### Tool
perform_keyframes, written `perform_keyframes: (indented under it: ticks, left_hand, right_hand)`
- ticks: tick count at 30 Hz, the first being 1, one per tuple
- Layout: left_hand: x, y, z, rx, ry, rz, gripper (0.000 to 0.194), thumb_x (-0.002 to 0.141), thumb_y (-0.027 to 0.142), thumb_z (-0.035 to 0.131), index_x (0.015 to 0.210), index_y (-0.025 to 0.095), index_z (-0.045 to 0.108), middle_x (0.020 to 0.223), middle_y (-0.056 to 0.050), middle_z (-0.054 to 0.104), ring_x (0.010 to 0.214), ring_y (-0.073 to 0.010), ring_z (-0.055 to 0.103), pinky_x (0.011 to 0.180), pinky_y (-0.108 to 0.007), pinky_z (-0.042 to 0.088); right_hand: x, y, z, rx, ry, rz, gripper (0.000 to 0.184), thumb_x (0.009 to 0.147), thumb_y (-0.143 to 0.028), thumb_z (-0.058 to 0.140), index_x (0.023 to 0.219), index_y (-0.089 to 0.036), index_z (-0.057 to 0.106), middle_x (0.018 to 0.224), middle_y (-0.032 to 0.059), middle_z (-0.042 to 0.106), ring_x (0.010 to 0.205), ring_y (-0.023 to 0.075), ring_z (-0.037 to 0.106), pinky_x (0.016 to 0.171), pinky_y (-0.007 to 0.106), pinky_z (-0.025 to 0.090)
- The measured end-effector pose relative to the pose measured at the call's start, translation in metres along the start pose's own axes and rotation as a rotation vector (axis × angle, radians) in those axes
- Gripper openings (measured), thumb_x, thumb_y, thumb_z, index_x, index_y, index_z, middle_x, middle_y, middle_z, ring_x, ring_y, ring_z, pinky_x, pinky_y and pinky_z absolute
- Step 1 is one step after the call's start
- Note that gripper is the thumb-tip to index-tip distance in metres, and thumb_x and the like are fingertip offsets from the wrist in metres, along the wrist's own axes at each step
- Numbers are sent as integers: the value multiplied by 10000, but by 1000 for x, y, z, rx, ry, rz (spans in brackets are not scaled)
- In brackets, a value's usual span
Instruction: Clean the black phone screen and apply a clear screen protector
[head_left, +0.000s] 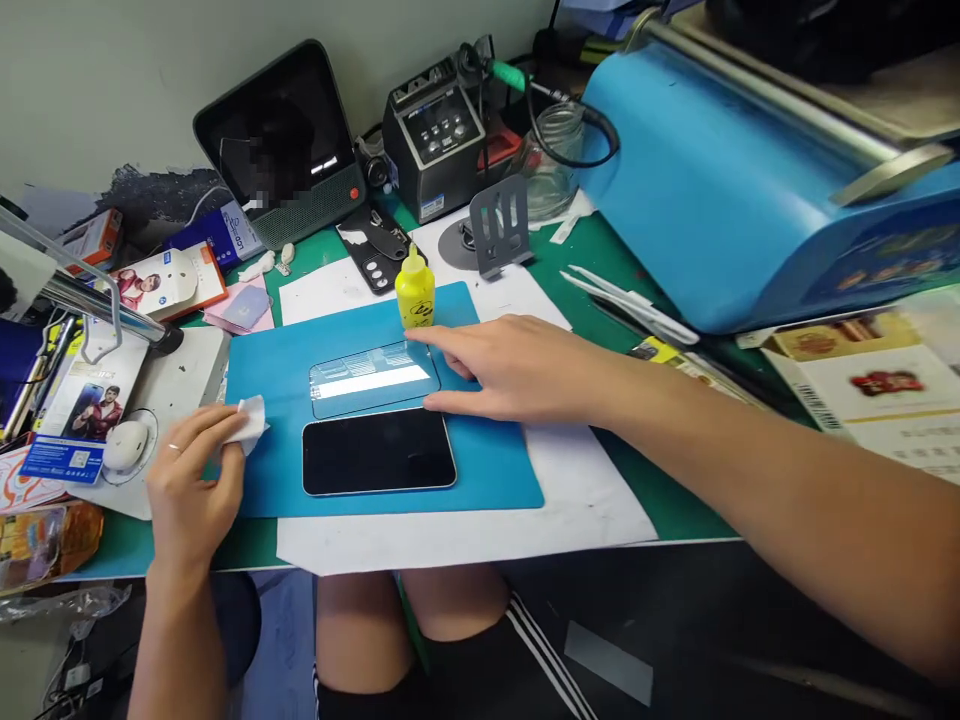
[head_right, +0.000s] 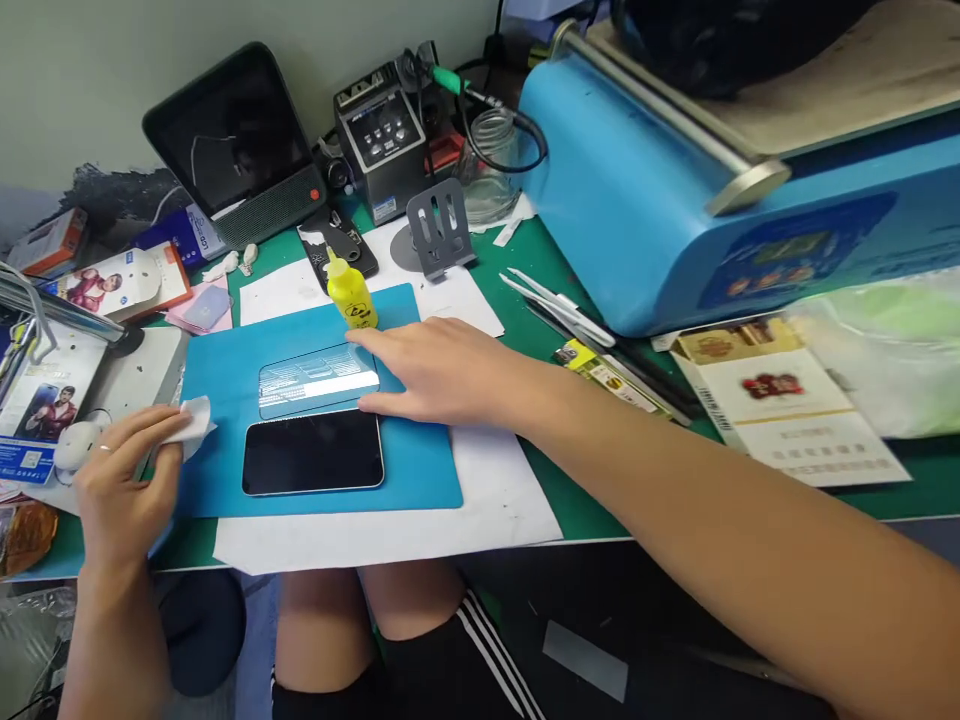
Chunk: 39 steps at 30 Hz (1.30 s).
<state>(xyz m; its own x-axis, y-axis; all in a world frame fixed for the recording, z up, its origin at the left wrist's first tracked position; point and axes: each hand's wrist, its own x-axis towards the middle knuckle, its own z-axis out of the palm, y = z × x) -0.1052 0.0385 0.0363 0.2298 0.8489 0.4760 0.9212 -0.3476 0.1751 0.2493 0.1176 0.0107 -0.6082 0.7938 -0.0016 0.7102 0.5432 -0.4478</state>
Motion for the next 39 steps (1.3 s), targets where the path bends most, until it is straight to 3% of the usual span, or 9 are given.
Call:
perform_keyframes:
  ticks: [7, 11, 15, 22, 26, 30, 33, 36, 39]
  left_hand:
    - [8, 5, -4, -104, -61, -61, 306, 806, 152, 538, 1077, 254, 636, 1279, -40, 733, 1329, -314, 618, 1172, -563, 475]
    - [41, 23, -1, -27, -335, -30, 487, 845, 258, 483, 1307, 212, 632, 1295, -75, 726, 1206, -310, 667, 1027, -467, 551]
    - [83, 33, 25, -36, -541, 52, 517, 857, 237, 441, 1324, 177, 655, 1275, -91, 739, 1170, -313, 663, 982, -472, 542]
    - [94, 27, 51, -169, -583, 108, 503, 846, 251, 458, 1295, 169, 671, 1219, -93, 722, 1151, -292, 633, 991, -456, 520]
    - [98, 26, 51, -296, -677, -9, 469, 866, 308, 428, 1226, 189, 705, 1192, -103, 649, 1213, -314, 580, 1039, -498, 486]
    - [103, 29, 49, -487, -666, -145, 362, 887, 350, 444, 1070, 206, 720, 1162, -86, 636, 1199, -316, 572, 1075, -498, 455]
    - [97, 32, 49, -622, -586, -123, 285, 938, 392, 486, 1002, 211, 697, 1112, -73, 652, 1110, -278, 595, 1042, -454, 460]
    - [86, 35, 52, -742, -516, -82, 279, 1016, 446, 494, 1019, 222, 660, 1067, -64, 676, 1015, -239, 620, 960, -404, 473]
    - [80, 38, 53, -807, -458, -34, 253, 1046, 424, 501, 988, 226, 649, 1034, -61, 694, 960, -220, 632, 880, -369, 477]
  right_hand:
    - [4, 4, 3, 68, 18, 79, 787, 929, -644, 553, 1555, -169, 522, 824, 42, 693, 676, 198, 571, 619, 299, 334]
    - [1, 11, -2, 166, -98, 35, 853, 910, -627, 598, 1603, -155, 444, 871, 42, 677, 686, 199, 573, 641, 314, 397]
    - [2, 14, -4, 173, -128, 36, 854, 910, -616, 608, 1608, -156, 435, 879, 37, 668, 683, 192, 565, 653, 317, 419]
    - [1, 10, 1, 102, -69, -28, 740, 961, -546, 579, 1600, -189, 463, 843, 30, 675, 702, 194, 590, 653, 294, 416]
    - [-3, 11, 3, 28, -30, -73, 675, 996, -493, 558, 1603, -209, 468, 829, 30, 682, 677, 191, 591, 619, 285, 405]
    - [-7, 11, 6, -3, 112, -143, 788, 990, -647, 550, 1609, -169, 455, 766, 14, 663, 601, 177, 562, 548, 293, 377]
    - [-8, 4, 7, 85, 339, -198, 767, 1009, -707, 465, 1481, -119, 603, 747, 24, 685, 620, 169, 611, 577, 296, 442]
    - [-6, -6, 7, 167, 600, -227, 535, 1087, -541, 426, 1217, -145, 761, 873, 70, 765, 773, 183, 703, 695, 314, 524]
    - [-6, -11, 5, 161, 658, -228, 327, 1055, -380, 544, 943, -200, 792, 792, 43, 731, 703, 174, 660, 655, 332, 514]
